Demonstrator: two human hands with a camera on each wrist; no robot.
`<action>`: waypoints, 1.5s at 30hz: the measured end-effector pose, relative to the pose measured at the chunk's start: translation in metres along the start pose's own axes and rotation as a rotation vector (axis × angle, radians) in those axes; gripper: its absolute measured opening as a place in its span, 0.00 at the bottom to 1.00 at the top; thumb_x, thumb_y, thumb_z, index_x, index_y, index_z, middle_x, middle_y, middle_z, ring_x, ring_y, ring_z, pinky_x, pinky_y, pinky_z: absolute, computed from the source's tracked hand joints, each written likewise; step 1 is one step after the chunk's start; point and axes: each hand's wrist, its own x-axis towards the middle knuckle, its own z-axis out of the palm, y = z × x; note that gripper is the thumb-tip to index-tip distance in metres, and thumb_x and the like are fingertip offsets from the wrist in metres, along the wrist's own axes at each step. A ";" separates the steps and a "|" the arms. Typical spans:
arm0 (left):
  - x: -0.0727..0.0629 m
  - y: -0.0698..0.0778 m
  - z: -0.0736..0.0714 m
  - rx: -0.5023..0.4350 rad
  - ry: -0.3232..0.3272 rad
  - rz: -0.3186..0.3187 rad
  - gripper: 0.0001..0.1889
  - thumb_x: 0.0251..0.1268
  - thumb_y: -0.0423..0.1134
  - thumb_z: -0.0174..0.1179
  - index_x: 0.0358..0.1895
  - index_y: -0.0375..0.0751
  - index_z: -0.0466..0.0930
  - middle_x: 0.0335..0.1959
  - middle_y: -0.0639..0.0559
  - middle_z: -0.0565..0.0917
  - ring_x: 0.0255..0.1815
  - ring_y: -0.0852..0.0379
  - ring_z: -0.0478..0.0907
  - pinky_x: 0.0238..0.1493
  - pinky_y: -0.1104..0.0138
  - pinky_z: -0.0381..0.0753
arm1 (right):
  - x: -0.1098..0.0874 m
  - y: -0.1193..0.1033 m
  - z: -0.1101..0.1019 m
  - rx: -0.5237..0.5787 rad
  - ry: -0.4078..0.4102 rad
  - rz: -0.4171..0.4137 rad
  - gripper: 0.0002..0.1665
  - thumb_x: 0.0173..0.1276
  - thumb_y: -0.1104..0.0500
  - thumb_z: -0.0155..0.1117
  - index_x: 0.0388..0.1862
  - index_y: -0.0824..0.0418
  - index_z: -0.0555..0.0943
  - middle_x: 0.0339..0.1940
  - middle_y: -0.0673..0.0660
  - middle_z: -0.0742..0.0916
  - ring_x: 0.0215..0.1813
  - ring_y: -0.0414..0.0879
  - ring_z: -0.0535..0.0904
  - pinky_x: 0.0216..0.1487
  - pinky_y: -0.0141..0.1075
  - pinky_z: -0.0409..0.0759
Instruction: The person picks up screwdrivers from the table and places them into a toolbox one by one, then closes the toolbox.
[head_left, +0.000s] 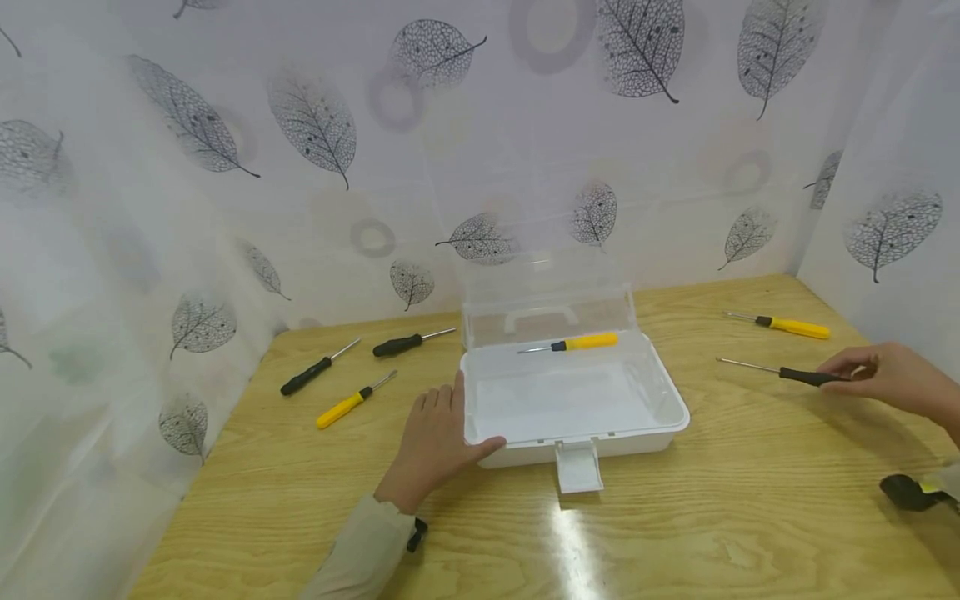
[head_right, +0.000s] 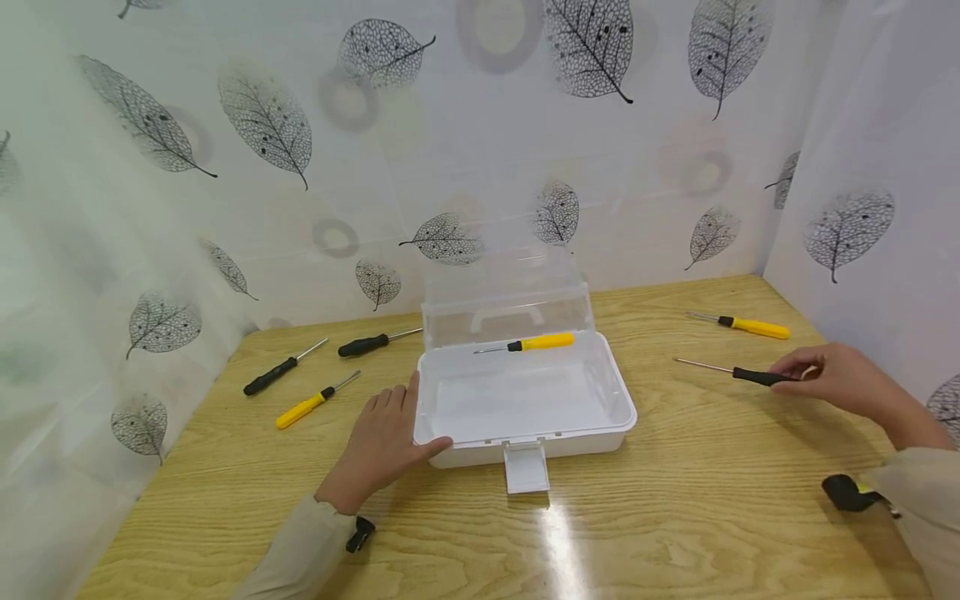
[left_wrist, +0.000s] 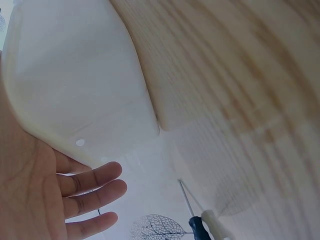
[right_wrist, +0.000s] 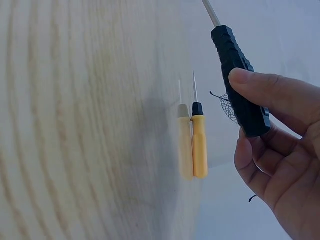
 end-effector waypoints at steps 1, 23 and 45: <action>0.000 0.000 0.000 0.001 0.001 0.001 0.58 0.48 0.77 0.49 0.72 0.31 0.52 0.56 0.38 0.75 0.58 0.43 0.72 0.64 0.53 0.69 | 0.001 -0.002 -0.001 0.002 -0.005 -0.002 0.15 0.55 0.56 0.72 0.35 0.66 0.84 0.28 0.46 0.84 0.24 0.27 0.72 0.26 0.33 0.76; 0.000 0.000 -0.001 -0.011 0.006 0.004 0.58 0.48 0.77 0.50 0.71 0.31 0.52 0.56 0.38 0.75 0.58 0.43 0.72 0.64 0.52 0.69 | 0.023 0.005 0.000 -0.020 0.046 -0.049 0.11 0.58 0.54 0.70 0.39 0.56 0.85 0.33 0.47 0.85 0.26 0.34 0.77 0.26 0.38 0.78; -0.001 0.000 -0.001 -0.016 0.015 0.006 0.58 0.48 0.76 0.51 0.71 0.30 0.52 0.55 0.38 0.75 0.57 0.43 0.72 0.63 0.53 0.69 | 0.037 -0.051 -0.021 -0.018 0.042 -0.075 0.14 0.58 0.55 0.70 0.40 0.62 0.84 0.30 0.37 0.81 0.27 0.23 0.73 0.26 0.30 0.74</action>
